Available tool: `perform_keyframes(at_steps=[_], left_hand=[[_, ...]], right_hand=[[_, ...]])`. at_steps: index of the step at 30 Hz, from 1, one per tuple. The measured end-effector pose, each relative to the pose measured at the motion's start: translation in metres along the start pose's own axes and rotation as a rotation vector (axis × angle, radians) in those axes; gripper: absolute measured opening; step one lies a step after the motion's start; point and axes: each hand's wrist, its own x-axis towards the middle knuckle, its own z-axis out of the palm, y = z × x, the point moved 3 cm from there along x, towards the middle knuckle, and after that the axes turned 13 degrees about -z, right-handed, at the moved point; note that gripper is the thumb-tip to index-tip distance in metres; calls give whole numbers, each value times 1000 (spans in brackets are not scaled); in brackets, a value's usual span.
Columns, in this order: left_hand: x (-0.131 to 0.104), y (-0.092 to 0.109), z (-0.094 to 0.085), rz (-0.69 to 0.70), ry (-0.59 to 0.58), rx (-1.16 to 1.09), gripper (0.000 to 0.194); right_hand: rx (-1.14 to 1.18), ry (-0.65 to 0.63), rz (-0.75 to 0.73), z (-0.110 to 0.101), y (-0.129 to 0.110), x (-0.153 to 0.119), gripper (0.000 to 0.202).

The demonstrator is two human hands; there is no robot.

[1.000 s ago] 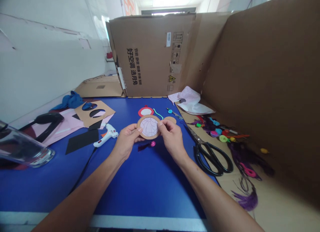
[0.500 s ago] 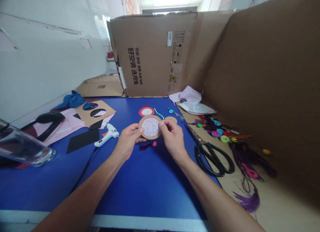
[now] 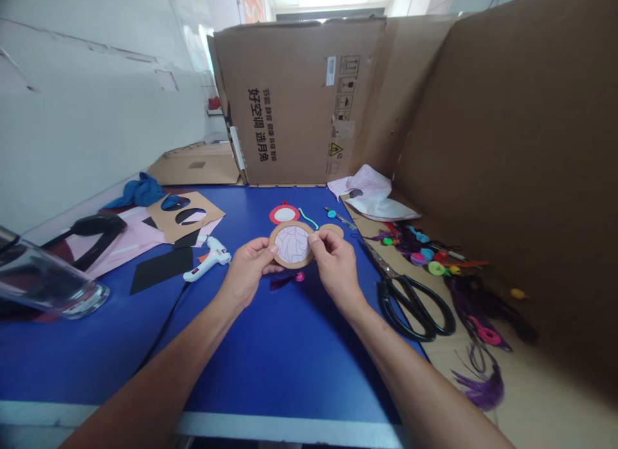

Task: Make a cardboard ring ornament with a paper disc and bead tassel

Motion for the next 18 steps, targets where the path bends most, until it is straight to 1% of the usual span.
perform_keyframes(at_steps=[7, 12, 18], left_hand=[[0, -1, 0, 9, 18, 8, 32], [-2, 1, 0, 20, 30, 20, 34], [-4, 3, 1, 33, 41, 31, 30]], right_hand=[[-11, -4, 3, 0, -1, 0, 34], [8, 4, 1, 0, -1, 0, 35], [4, -3, 11, 2, 1, 0, 36]])
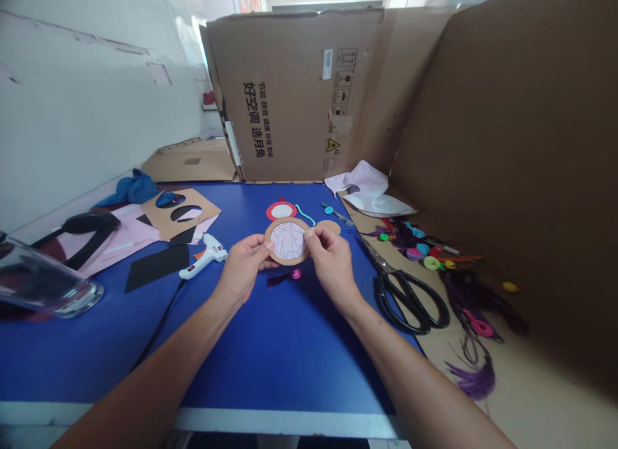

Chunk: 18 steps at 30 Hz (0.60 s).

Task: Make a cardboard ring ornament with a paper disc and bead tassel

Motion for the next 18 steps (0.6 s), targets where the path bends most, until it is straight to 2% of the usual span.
perform_keyframes(at_steps=[12, 18], left_hand=[[4, -2, -2, -12, 18, -4, 31], [8, 0, -9, -105, 51, -157, 23]], right_hand=[[57, -54, 47, 3, 4, 0, 41], [170, -70, 123, 4, 9, -1, 48]])
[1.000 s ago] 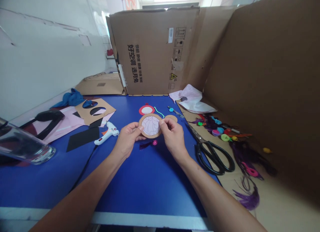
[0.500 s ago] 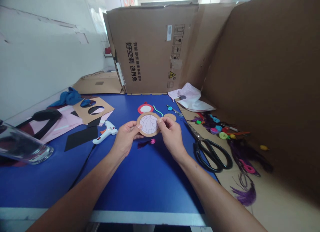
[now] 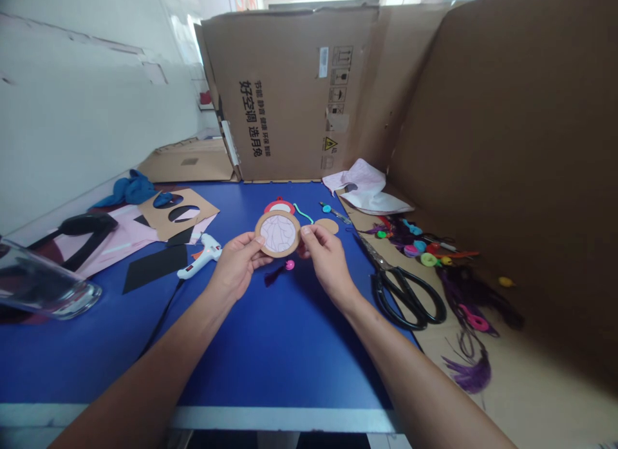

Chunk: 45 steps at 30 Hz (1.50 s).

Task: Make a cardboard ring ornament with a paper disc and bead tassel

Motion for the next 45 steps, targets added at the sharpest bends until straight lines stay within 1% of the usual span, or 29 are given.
perform_keyframes(at_steps=[3, 5, 10, 14, 20, 23, 29, 45], left_hand=[[2, 2, -4, -91, 14, -104, 16], [3, 2, -5, -131, 12, -150, 14], [5, 1, -7, -151, -6, -173, 13], [4, 1, -6, -103, 4, -103, 17], [-1, 3, 0, 70, -10, 78, 30], [-2, 3, 1, 117, -22, 138, 33], [-5, 5, 3, 156, -22, 187, 32], [-5, 3, 4, 157, -20, 202, 34]], right_hand=[[35, -17, 33, 0, 2, 0, 51], [34, -39, 31, 1, 2, 0, 53], [20, -82, 7, 3, 0, 1, 53], [0, -110, -11, 4, -3, 1, 55], [-27, -86, -38, 1, -7, 2, 52], [-42, -75, -61, -1, -8, 4, 47], [-55, -59, -82, -3, -9, 5, 44], [-109, -25, -132, -4, -7, 4, 41]])
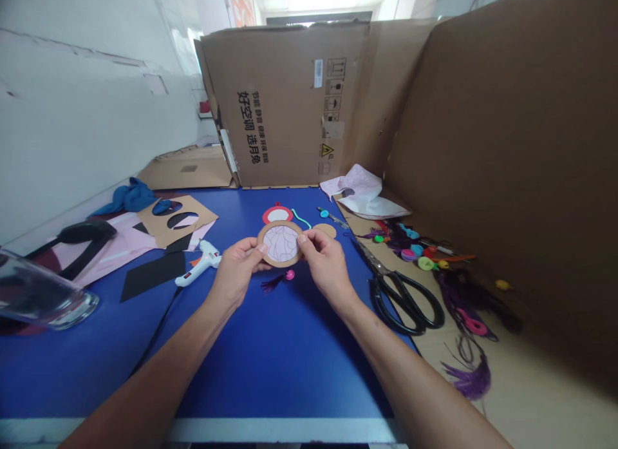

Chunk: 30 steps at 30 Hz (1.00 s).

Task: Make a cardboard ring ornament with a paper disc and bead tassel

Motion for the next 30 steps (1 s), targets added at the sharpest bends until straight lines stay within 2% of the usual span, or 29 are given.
perform_keyframes(at_steps=[6, 17, 30], left_hand=[[1, -2, 0, -5, -24, 21, 34], [2, -9, 6, -18, -129, 114, 30], [1, -9, 5, -12, -150, 158, 28]], right_hand=[[48, -24, 24, 3, -1, 1, 42], [72, 54, 53, -2, -2, 0, 30], [56, 42, 60, -2, 0, -1, 32]])
